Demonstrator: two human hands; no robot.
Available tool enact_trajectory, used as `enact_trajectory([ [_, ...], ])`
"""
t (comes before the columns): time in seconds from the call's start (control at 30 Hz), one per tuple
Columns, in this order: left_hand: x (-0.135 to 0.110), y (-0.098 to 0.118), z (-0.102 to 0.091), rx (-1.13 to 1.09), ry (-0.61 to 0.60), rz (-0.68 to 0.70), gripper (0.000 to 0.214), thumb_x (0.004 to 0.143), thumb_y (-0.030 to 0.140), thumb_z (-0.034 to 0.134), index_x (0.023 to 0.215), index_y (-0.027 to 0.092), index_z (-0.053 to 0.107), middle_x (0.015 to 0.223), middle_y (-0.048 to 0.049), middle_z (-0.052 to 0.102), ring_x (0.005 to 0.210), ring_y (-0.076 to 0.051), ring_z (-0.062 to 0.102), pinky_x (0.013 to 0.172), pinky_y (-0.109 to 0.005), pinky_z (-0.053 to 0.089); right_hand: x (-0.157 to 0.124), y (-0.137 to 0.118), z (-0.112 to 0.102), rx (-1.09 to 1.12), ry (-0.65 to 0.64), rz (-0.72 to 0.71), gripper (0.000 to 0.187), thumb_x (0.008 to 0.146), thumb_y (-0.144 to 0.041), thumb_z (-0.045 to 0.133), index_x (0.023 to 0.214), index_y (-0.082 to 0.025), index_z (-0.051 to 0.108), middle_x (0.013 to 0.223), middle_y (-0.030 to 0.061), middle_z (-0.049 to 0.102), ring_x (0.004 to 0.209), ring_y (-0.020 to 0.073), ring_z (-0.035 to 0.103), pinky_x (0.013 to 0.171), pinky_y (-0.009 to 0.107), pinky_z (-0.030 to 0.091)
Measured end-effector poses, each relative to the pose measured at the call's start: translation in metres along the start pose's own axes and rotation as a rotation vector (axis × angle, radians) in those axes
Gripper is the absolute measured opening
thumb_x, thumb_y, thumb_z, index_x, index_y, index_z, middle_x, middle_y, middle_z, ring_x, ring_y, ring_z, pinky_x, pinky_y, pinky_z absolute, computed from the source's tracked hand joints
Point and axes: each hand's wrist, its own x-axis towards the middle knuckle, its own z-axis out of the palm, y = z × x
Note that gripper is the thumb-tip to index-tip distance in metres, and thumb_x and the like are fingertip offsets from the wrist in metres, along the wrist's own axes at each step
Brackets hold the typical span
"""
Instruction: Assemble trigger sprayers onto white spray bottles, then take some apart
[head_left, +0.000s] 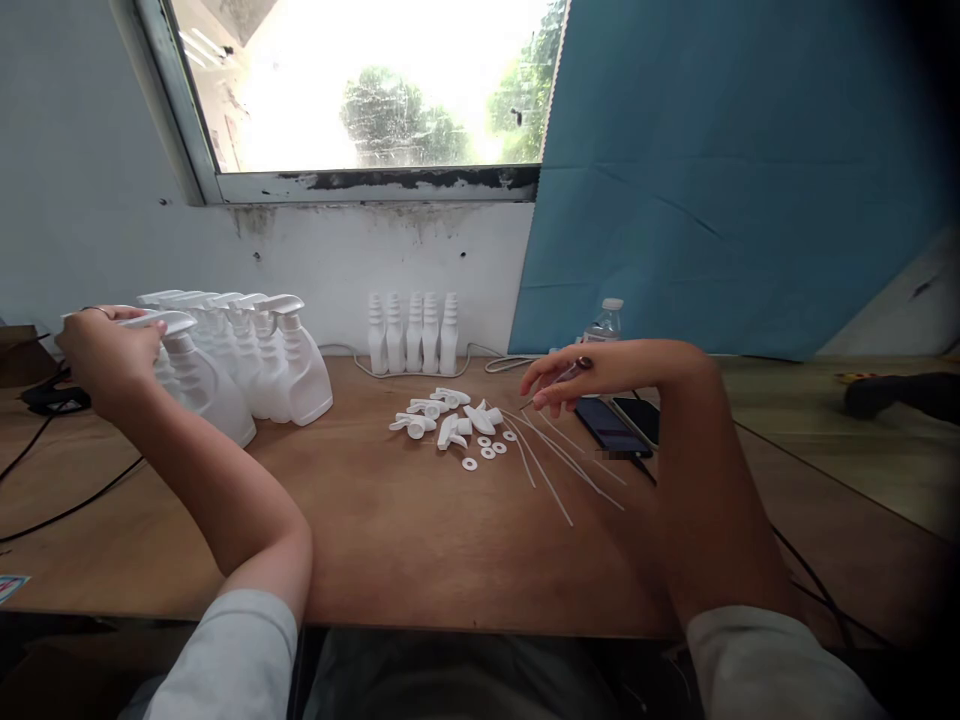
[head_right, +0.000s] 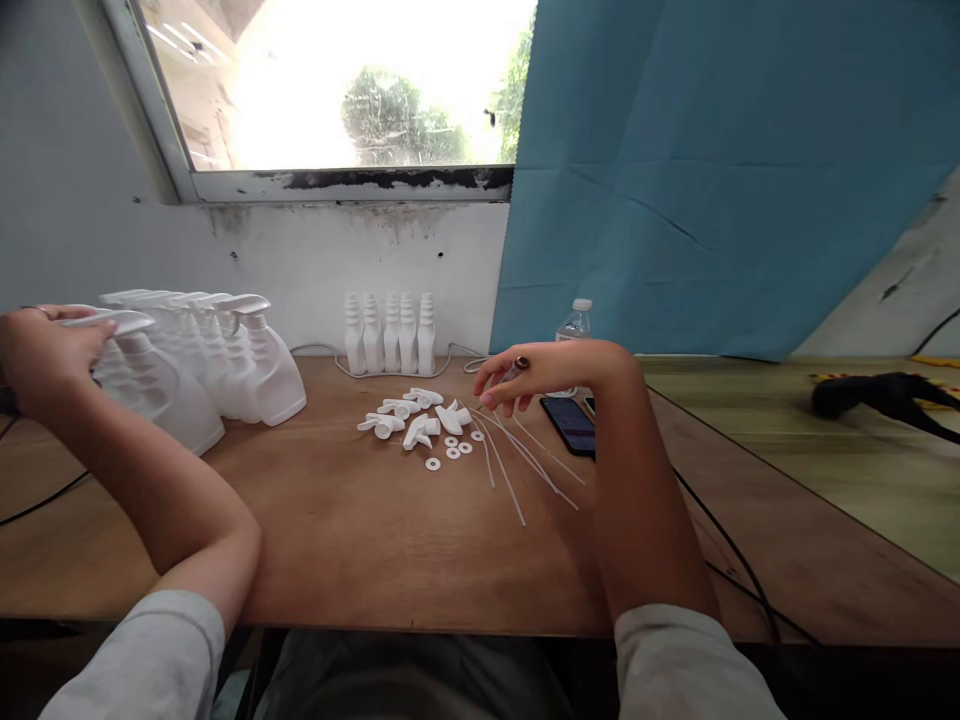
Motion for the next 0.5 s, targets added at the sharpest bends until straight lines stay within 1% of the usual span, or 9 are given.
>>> enact_trajectory([
  [0.07,-0.008,0.004,-0.001,-0.041,0.027,-0.053,0.067,0.065,0.068,0.062,0.125,0.038,0.059,0.094,0.0029,0.074,0.101,-0.034,0.058,0.082,-0.057,0.054,-0.001,-0.001,0.0,-0.004,0.025,-0.014,0.056,0.079,-0.061,0.065,0.12,-0.024,0.067,0.11,0.0072,0.072,0.098,0.0243,0.07,0.086,0.033,0.056],
  [0.17,-0.015,0.003,-0.005,-0.117,0.123,-0.168,0.06,0.065,0.066,0.062,0.12,0.041,0.064,0.086,0.0072,0.075,0.089,-0.028,0.06,0.075,-0.051,0.057,-0.001,-0.003,0.0,0.042,0.139,-0.055,0.054,0.08,-0.06,0.064,0.12,-0.023,0.068,0.106,0.007,0.073,0.092,0.0225,0.071,0.085,0.033,0.057],
  [0.23,-0.014,0.003,-0.009,-0.179,0.217,-0.222,0.053,0.066,0.063,0.065,0.112,0.037,0.069,0.086,0.0069,0.074,0.079,-0.023,0.059,0.072,-0.047,0.058,0.0,-0.006,0.002,0.114,0.229,-0.069,0.056,0.081,-0.062,0.062,0.12,-0.021,0.068,0.097,0.0075,0.074,0.08,0.0204,0.073,0.076,0.032,0.059],
  [0.27,-0.013,0.005,-0.01,-0.216,0.261,-0.219,0.05,0.065,0.06,0.067,0.107,0.033,0.072,0.086,0.0057,0.074,0.074,-0.021,0.058,0.071,-0.045,0.058,0.0,-0.007,0.003,0.146,0.264,-0.082,0.058,0.082,-0.063,0.06,0.119,-0.02,0.068,0.091,0.0075,0.074,0.073,0.0193,0.072,0.071,0.032,0.059],
  [0.3,-0.011,0.01,-0.01,-0.259,0.305,-0.187,0.046,0.065,0.056,0.07,0.103,0.03,0.074,0.084,0.0042,0.074,0.07,-0.018,0.056,0.07,-0.042,0.057,0.001,-0.009,0.004,0.167,0.296,-0.104,0.058,0.082,-0.064,0.059,0.117,-0.019,0.068,0.085,0.0072,0.074,0.068,0.0185,0.072,0.067,0.031,0.059],
  [0.33,-0.009,0.016,-0.009,-0.31,0.334,-0.124,0.043,0.065,0.051,0.072,0.1,0.026,0.076,0.082,0.003,0.073,0.066,-0.015,0.055,0.069,-0.039,0.057,0.001,-0.011,0.005,0.176,0.334,-0.142,0.057,0.082,-0.065,0.059,0.113,-0.018,0.068,0.081,0.0068,0.073,0.065,0.0178,0.071,0.064,0.03,0.058],
  [0.4,-0.006,0.035,-0.004,-0.445,0.354,0.053,0.035,0.067,0.042,0.074,0.096,0.023,0.077,0.073,0.0021,0.069,0.061,-0.012,0.051,0.065,-0.034,0.054,0.004,-0.017,0.009,0.179,0.445,-0.251,0.052,0.083,-0.064,0.059,0.102,-0.016,0.069,0.079,0.0065,0.072,0.063,0.016,0.069,0.062,0.028,0.057],
  [0.47,-0.005,0.057,0.005,-0.618,0.292,0.231,0.028,0.071,0.035,0.075,0.096,0.021,0.076,0.068,0.0017,0.066,0.058,-0.01,0.051,0.061,-0.03,0.051,0.006,-0.023,0.014,0.196,0.593,-0.357,0.047,0.084,-0.062,0.06,0.092,-0.016,0.067,0.08,0.0066,0.071,0.062,0.0137,0.067,0.061,0.027,0.056],
  [0.5,-0.005,0.069,0.011,-0.7,0.229,0.309,0.026,0.073,0.034,0.074,0.096,0.021,0.076,0.068,0.0015,0.065,0.058,-0.01,0.051,0.059,-0.029,0.05,0.007,-0.027,0.017,0.216,0.661,-0.4,0.046,0.084,-0.061,0.06,0.09,-0.016,0.065,0.079,0.0063,0.07,0.06,0.0125,0.065,0.059,0.026,0.054],
])
